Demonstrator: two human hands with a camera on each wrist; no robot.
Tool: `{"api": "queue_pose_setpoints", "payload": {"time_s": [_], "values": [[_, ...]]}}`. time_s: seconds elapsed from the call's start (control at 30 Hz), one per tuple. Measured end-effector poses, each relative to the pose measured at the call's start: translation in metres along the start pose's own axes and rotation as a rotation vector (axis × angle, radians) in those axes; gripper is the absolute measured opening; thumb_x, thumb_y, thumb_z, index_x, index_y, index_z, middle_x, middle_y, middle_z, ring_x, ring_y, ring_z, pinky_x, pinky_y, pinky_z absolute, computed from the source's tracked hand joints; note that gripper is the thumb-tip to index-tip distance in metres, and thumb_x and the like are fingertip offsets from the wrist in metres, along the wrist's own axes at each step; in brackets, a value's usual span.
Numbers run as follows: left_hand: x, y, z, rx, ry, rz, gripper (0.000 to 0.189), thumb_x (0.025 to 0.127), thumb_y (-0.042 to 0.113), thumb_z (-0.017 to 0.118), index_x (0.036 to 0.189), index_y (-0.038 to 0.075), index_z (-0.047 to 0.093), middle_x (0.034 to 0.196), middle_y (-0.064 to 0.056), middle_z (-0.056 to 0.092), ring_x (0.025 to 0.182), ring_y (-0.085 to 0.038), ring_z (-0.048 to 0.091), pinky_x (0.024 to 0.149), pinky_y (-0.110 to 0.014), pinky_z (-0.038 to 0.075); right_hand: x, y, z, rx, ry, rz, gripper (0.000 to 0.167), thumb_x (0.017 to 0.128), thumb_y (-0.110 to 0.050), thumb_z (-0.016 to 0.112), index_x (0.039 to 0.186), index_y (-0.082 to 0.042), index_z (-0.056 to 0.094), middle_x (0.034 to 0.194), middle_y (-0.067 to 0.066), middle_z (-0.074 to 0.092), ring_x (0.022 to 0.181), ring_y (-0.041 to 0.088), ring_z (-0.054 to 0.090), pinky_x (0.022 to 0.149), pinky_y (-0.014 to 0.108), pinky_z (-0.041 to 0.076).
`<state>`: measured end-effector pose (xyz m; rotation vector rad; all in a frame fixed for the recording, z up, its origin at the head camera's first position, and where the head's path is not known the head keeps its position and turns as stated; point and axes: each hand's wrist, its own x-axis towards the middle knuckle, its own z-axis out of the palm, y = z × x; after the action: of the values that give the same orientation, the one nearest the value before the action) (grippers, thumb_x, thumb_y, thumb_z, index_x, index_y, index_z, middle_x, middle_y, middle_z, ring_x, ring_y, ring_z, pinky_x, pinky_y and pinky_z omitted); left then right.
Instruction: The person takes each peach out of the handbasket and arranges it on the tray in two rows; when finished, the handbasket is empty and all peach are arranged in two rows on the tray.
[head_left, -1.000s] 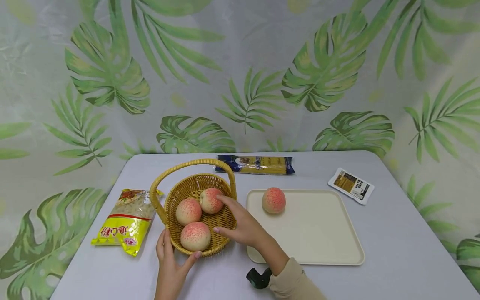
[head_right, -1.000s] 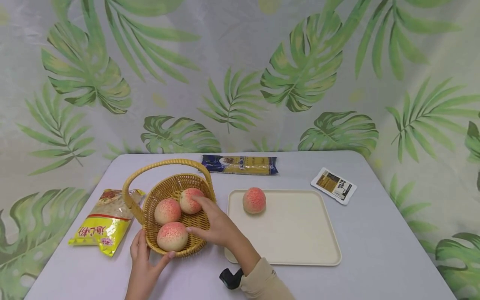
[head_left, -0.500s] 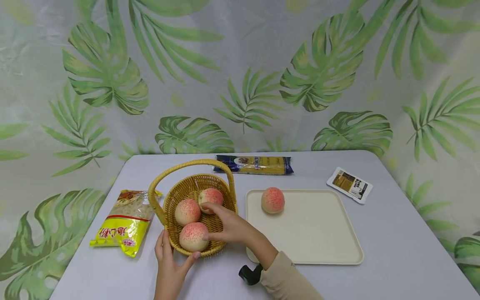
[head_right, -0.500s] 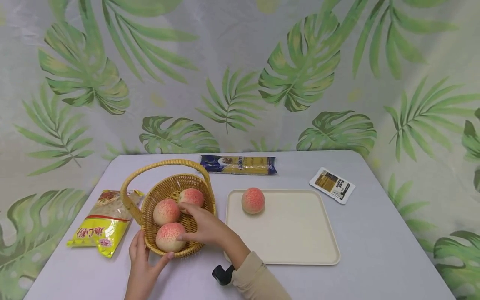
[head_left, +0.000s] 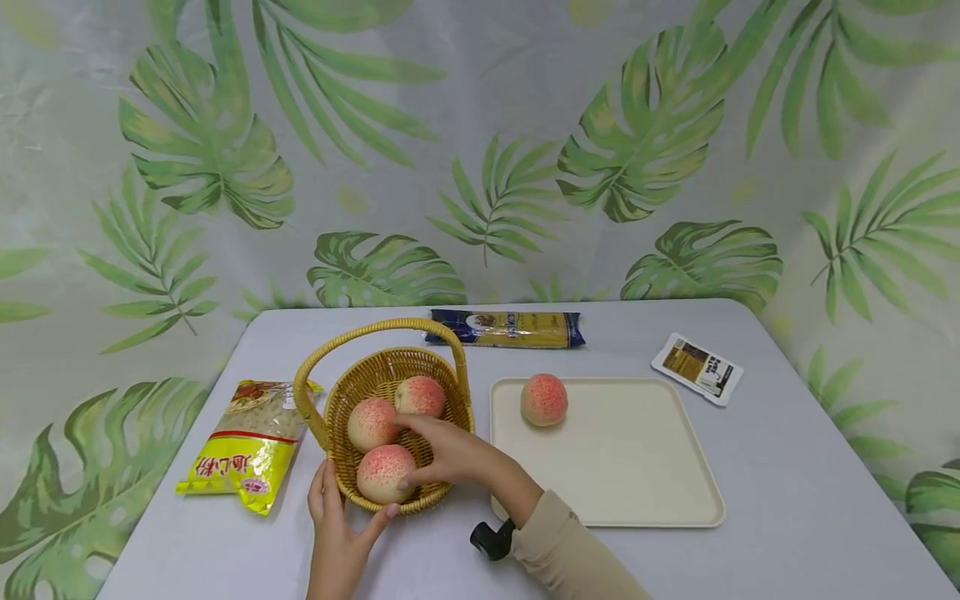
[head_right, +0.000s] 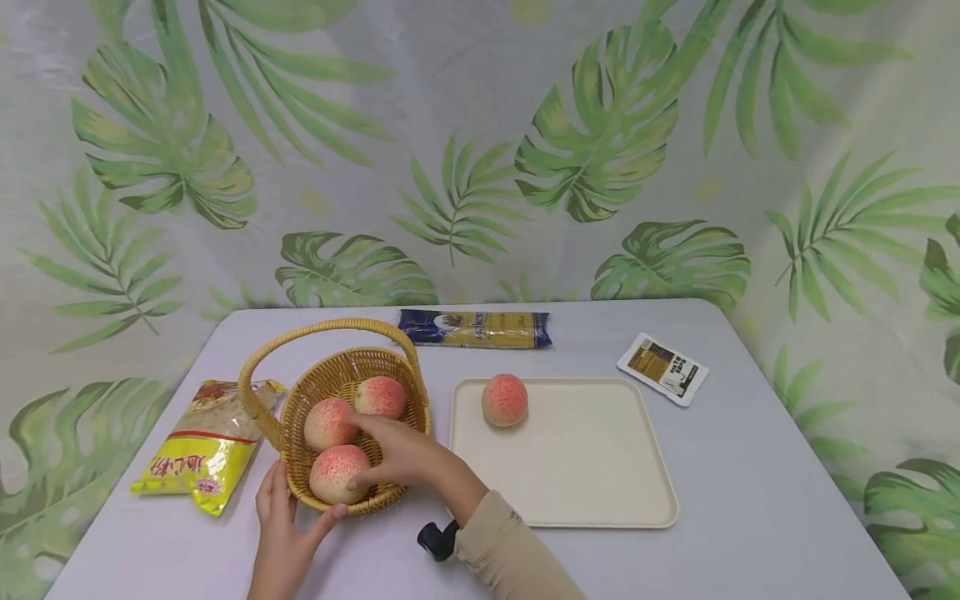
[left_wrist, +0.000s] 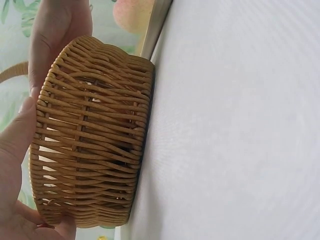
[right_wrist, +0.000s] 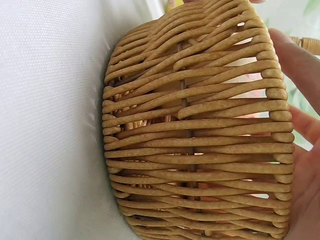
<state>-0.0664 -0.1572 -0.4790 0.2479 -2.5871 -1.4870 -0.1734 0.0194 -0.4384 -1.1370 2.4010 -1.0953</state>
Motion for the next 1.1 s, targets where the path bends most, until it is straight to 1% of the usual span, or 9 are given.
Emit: {"api": "queue_pose_setpoints", "payload": {"time_s": [0.1, 0.33, 0.43, 0.57, 0.63, 0.77, 0.83, 0.93, 1.1], "values": [[0.000, -0.001, 0.000, -0.010, 0.000, -0.005, 0.111, 0.072, 0.038, 0.074, 0.142, -0.001, -0.003, 0.143, -0.020, -0.004, 0.130, -0.037, 0.008, 0.098, -0.055, 0.023, 0.002, 0.001, 0.001, 0.004, -0.026, -0.005, 0.074, 0.076, -0.034, 0.072, 0.138, -0.016, 0.036, 0.135, -0.004, 0.040, 0.123, 0.011, 0.035, 0.099, 0.030, 0.032], [0.001, -0.001, -0.001, -0.036, -0.017, -0.014, 0.112, 0.072, 0.038, 0.074, 0.143, 0.002, -0.005, 0.143, -0.018, -0.006, 0.130, -0.036, 0.011, 0.099, -0.051, 0.024, 0.009, 0.003, 0.002, 0.029, -0.081, -0.050, 0.063, 0.077, -0.031, 0.072, 0.132, -0.016, 0.043, 0.128, -0.006, 0.047, 0.117, 0.006, 0.040, 0.095, 0.024, 0.035], [0.000, 0.000, -0.001, -0.030, -0.020, -0.014, 0.111, 0.073, 0.037, 0.073, 0.143, 0.002, -0.005, 0.143, -0.018, -0.007, 0.130, -0.037, 0.011, 0.099, -0.051, 0.024, 0.012, 0.002, 0.004, 0.031, -0.106, -0.028, 0.061, 0.077, -0.031, 0.072, 0.130, -0.017, 0.046, 0.126, -0.006, 0.048, 0.113, 0.006, 0.044, 0.093, 0.024, 0.036], [0.000, 0.000, -0.001, -0.026, -0.014, -0.015, 0.111, 0.073, 0.036, 0.074, 0.143, 0.001, -0.005, 0.143, -0.019, -0.005, 0.130, -0.036, 0.012, 0.099, -0.050, 0.025, 0.012, -0.001, 0.007, -0.016, -0.136, 0.022, 0.060, 0.077, -0.033, 0.072, 0.130, -0.021, 0.047, 0.124, -0.006, 0.050, 0.107, 0.006, 0.048, 0.088, 0.024, 0.040], [0.000, 0.000, -0.001, -0.027, -0.012, -0.013, 0.111, 0.073, 0.036, 0.074, 0.143, 0.000, -0.004, 0.143, -0.019, -0.005, 0.130, -0.036, 0.012, 0.099, -0.050, 0.025, 0.011, -0.002, 0.008, -0.046, -0.135, 0.028, 0.060, 0.076, -0.034, 0.072, 0.129, -0.022, 0.047, 0.122, -0.005, 0.051, 0.105, 0.006, 0.050, 0.086, 0.024, 0.041], [0.000, 0.000, -0.001, -0.026, -0.004, -0.010, 0.111, 0.072, 0.035, 0.075, 0.143, 0.000, -0.004, 0.143, -0.019, -0.004, 0.130, -0.036, 0.013, 0.099, -0.050, 0.025, 0.011, -0.002, 0.011, -0.093, -0.097, 0.004, 0.058, 0.075, -0.033, 0.073, 0.127, -0.021, 0.049, 0.119, -0.007, 0.053, 0.103, 0.004, 0.050, 0.085, 0.022, 0.041], [0.000, -0.001, -0.001, -0.024, -0.001, -0.011, 0.111, 0.072, 0.035, 0.074, 0.143, 0.001, -0.003, 0.143, -0.019, -0.004, 0.130, -0.036, 0.013, 0.099, -0.049, 0.025, 0.011, -0.001, 0.012, -0.098, -0.068, -0.010, 0.057, 0.075, -0.033, 0.073, 0.126, -0.021, 0.051, 0.119, -0.009, 0.053, 0.101, 0.003, 0.050, 0.084, 0.022, 0.041], [0.000, -0.001, -0.001, -0.025, -0.001, -0.004, 0.110, 0.073, 0.035, 0.074, 0.143, 0.000, -0.004, 0.143, -0.019, -0.004, 0.130, -0.036, 0.013, 0.099, -0.051, 0.025, 0.008, 0.000, 0.012, -0.063, -0.026, -0.024, 0.056, 0.074, -0.032, 0.074, 0.125, -0.022, 0.052, 0.119, -0.009, 0.053, 0.100, 0.003, 0.051, 0.083, 0.021, 0.042], [0.000, -0.001, 0.000, -0.029, 0.002, 0.000, 0.110, 0.072, 0.034, 0.075, 0.143, 0.000, -0.004, 0.143, -0.019, -0.004, 0.130, -0.037, 0.011, 0.099, -0.052, 0.024, -0.001, -0.001, 0.007, 0.025, 0.074, -0.052, 0.059, 0.074, -0.028, 0.074, 0.127, -0.020, 0.050, 0.126, -0.004, 0.049, 0.112, 0.008, 0.045, 0.090, 0.027, 0.040]]}}
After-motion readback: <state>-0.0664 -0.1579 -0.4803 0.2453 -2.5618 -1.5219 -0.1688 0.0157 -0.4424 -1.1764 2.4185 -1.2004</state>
